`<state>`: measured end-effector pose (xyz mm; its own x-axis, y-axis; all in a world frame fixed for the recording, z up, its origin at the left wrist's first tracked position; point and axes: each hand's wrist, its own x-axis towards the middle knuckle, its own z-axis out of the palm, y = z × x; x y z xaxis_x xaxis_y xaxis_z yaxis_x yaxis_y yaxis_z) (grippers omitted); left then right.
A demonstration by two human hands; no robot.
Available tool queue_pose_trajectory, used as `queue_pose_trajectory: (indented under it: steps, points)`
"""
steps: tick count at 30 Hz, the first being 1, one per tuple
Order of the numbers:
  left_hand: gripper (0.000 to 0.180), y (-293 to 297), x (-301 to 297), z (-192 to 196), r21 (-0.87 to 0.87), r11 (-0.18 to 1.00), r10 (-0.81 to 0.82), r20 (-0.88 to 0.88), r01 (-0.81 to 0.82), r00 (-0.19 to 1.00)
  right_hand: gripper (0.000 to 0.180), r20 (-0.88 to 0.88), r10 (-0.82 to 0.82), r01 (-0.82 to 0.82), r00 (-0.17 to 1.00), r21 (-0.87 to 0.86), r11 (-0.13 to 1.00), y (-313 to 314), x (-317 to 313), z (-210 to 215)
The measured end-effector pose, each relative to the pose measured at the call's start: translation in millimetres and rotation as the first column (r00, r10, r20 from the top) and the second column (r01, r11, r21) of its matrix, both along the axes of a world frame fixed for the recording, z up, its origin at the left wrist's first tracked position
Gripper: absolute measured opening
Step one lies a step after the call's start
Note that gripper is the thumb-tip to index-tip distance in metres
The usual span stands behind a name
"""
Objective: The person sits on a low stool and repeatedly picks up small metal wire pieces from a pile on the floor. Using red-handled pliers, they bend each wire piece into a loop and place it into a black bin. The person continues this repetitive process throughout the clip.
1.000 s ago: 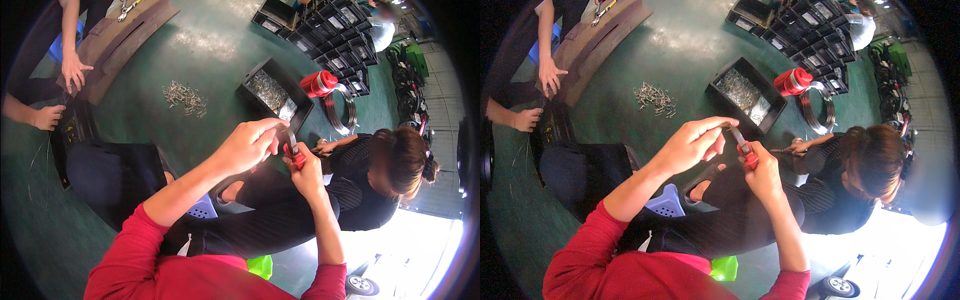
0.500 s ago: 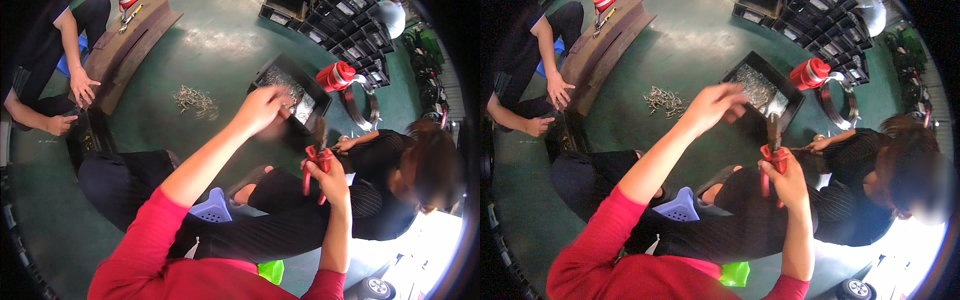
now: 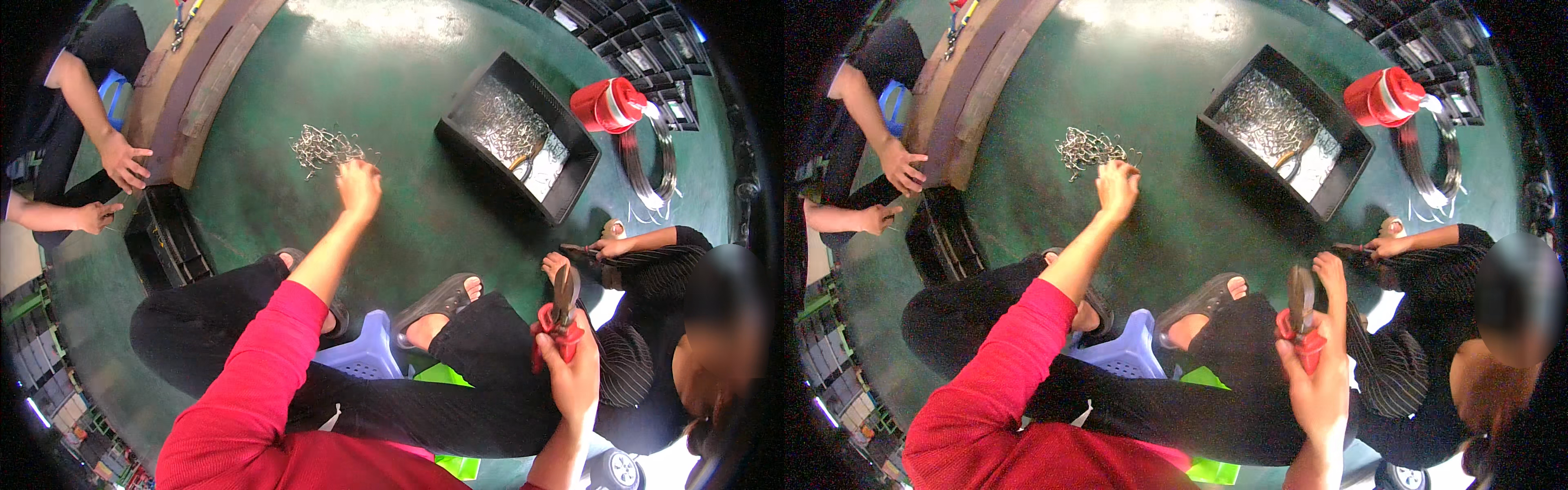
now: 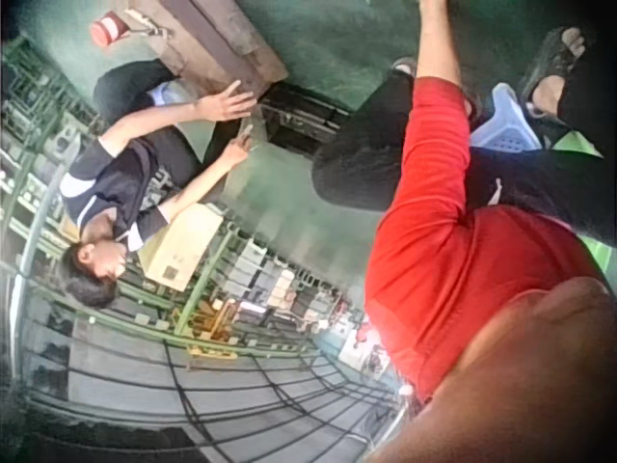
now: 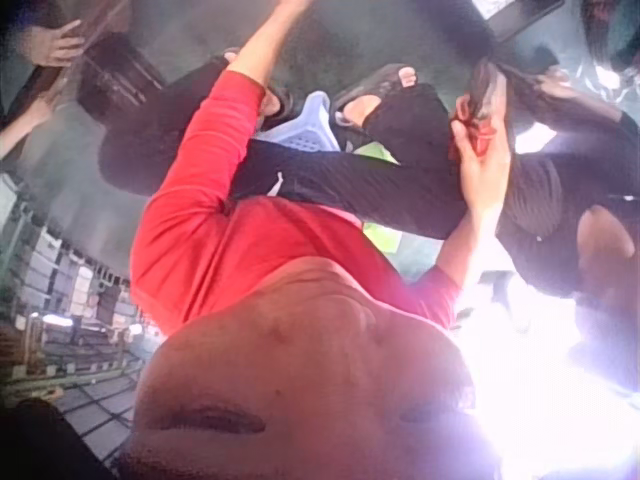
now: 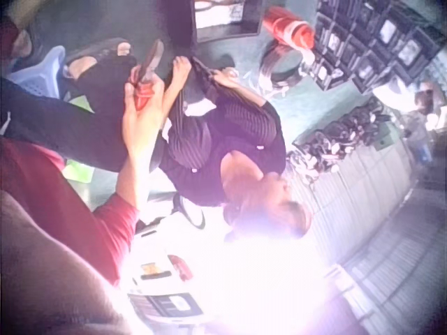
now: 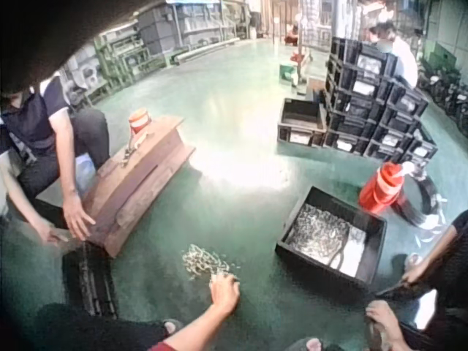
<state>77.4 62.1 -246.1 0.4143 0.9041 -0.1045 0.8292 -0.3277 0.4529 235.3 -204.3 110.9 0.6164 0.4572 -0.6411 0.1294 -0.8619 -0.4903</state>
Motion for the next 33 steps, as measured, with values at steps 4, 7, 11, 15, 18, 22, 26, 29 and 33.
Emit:
queue_pose_trajectory:
  steps: [4, 7, 11, 15, 18, 22, 26, 29, 33]
  points:
    - [0.015, 26.4, -0.5, -30.3, 0.177, 0.983, -0.058, 0.036, 0.051, 0.998, 0.024, 0.128, 0.162, -0.162, 0.978, -0.006, 0.987, 10.9, -1.0, -8.6]
    - [0.016, 31.3, 8.5, -41.4, 0.233, 0.97, -0.073, 0.011, 0.069, 0.997, 0.034, 0.049, 0.059, -0.057, 0.997, -0.05, 0.997, 15.5, 1.7, -8.8]
    - [0.017, 30.9, 19.1, -40.0, 0.153, 0.983, -0.094, -0.065, 0.103, 0.993, 0.033, 0.068, 0.07, -0.069, 0.995, -0.023, 0.997, 20.1, 2.3, -8.2]
    - [0.017, 26.8, 28.8, 4.9, 0.017, 0.996, -0.086, 0.226, 0.084, 0.97, 0.031, 0.079, 0.155, -0.159, 0.985, 0.035, 0.987, 24.1, 2.3, -2.4]
    - [0.02, 28.1, 32.8, 73.1, -0.456, 0.871, 0.106, 0.541, 0.184, 0.834, 0.03, 0.061, 0.195, -0.2, 0.979, 0.102, 0.974, 26.0, -0.5, 1.9]
    - [0.021, 5.0, 20.7, 182.2, -0.711, 0.538, 0.327, 0.671, 0.452, 0.666, 0.031, 0.113, 0.31, -0.325, 0.944, 0.16, 0.932, 22.4, -6.1, 15.5]
    - [0.021, -27.6, 0.6, 266.4, -0.627, 0.522, 0.273, 0.765, 0.578, 0.584, 0.028, 0.147, 0.338, -0.367, 0.93, 0.272, 0.89, 17.5, -22.3, 19.9]
    - [0.024, -52.0, -24.3, 307.3, -0.58, 0.549, 0.242, 0.799, 0.602, 0.55, 0.023, 0.121, 0.383, -0.402, 0.916, 0.262, 0.878, 12.8, -33.8, 21.4]
    - [0.022, -74.1, -55.6, 335.9, -0.579, 0.527, 0.295, 0.811, 0.623, 0.505, 0.021, 0.063, 0.438, -0.434, 0.897, 0.319, 0.843, 8.4, -52.4, 26.2]
